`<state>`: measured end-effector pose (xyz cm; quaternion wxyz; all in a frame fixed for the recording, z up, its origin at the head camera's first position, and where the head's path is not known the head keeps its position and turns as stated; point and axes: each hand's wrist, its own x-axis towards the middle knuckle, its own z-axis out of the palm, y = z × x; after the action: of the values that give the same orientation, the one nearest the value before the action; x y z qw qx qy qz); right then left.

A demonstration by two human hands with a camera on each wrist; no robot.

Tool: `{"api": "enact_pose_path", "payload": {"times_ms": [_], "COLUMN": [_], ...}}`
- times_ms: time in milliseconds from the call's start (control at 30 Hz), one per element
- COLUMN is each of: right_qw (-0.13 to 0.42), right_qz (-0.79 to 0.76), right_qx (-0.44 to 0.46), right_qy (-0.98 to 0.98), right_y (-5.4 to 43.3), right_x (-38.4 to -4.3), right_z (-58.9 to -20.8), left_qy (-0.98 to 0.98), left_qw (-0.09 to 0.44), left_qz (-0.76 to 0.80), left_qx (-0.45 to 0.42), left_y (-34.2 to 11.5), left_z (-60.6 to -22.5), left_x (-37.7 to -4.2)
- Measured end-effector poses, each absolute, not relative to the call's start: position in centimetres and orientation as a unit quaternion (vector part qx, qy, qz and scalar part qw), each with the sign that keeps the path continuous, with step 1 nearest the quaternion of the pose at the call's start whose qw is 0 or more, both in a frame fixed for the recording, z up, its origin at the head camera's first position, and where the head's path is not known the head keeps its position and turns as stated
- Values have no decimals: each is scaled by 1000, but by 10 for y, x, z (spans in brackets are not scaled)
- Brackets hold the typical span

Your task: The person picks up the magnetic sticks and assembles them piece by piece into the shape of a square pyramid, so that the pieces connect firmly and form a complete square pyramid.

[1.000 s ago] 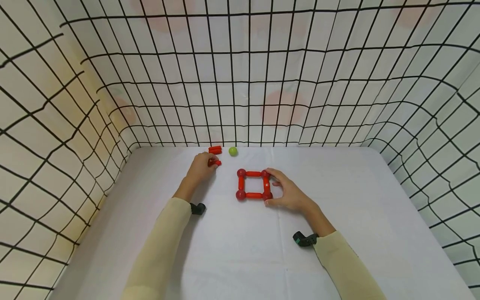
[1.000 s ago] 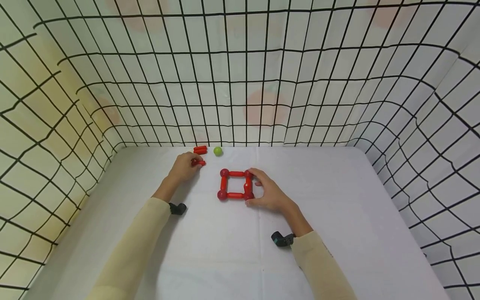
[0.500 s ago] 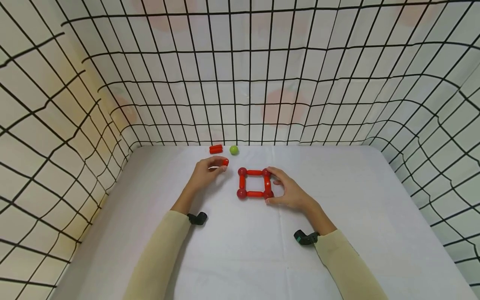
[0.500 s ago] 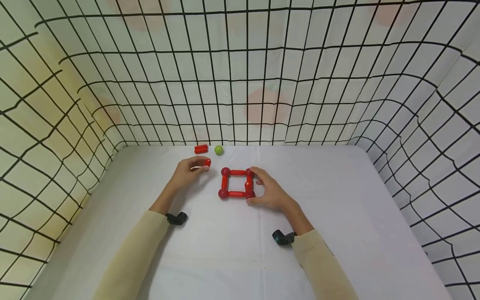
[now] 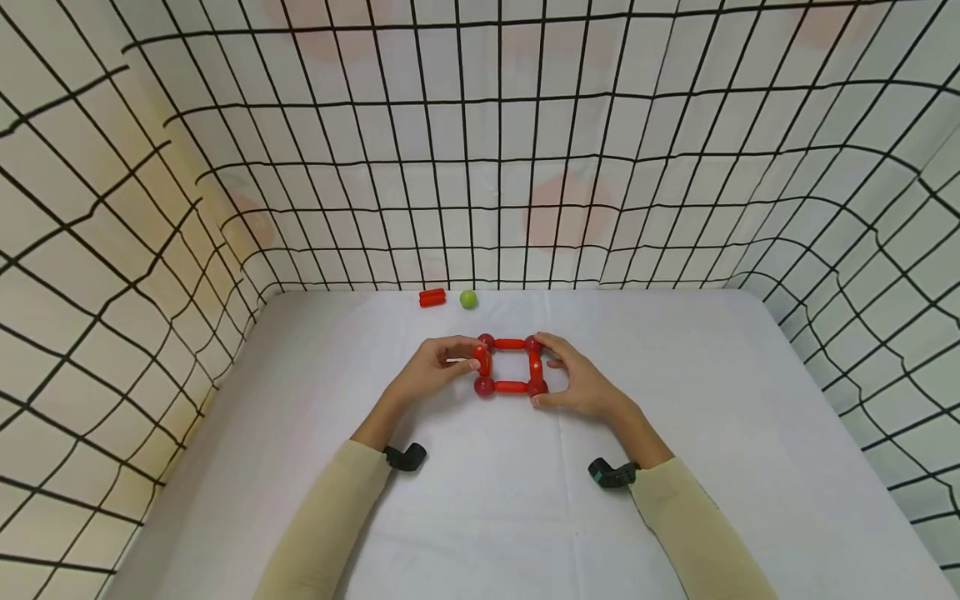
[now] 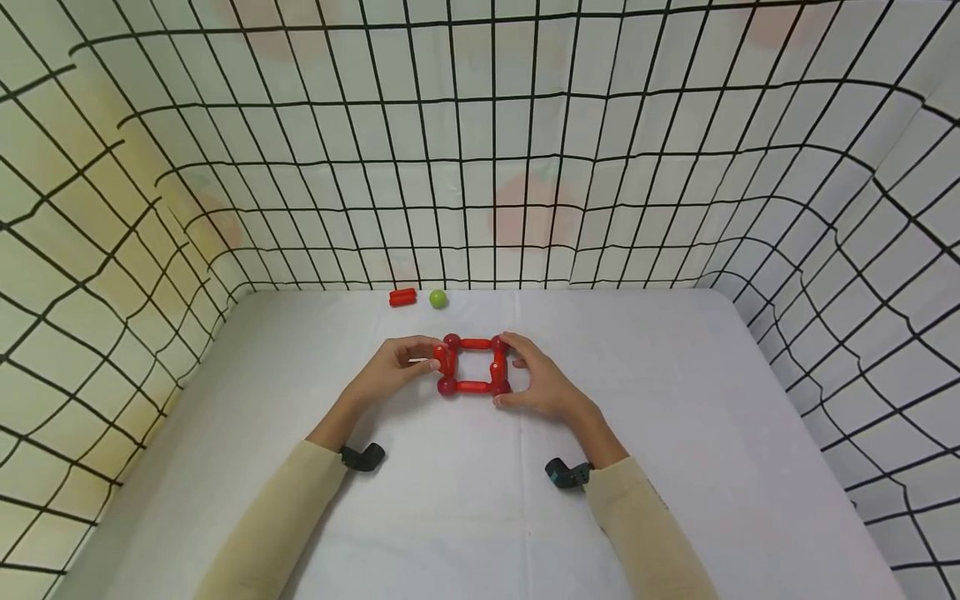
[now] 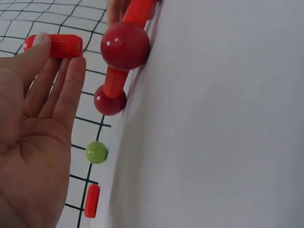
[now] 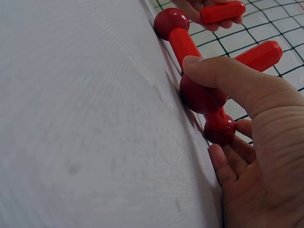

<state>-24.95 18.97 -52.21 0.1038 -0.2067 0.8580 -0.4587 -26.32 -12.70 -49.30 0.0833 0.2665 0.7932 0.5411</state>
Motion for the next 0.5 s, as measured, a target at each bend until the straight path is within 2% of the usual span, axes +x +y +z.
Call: {"api": "enact_pose_path", "payload": {"times_ms": [500], "right_qw": [106], "right_qz": [-465], "right_qx": [-211], "right_qy": [853], "right_y": [189], "right_x": [-248], "right_z": [-520], "left_qy": [781], "left_qw": [130], "left_qz": [542], "left_qx": [282], "left_y": [-123], "left_z": [-503], "left_x": [-261]}}
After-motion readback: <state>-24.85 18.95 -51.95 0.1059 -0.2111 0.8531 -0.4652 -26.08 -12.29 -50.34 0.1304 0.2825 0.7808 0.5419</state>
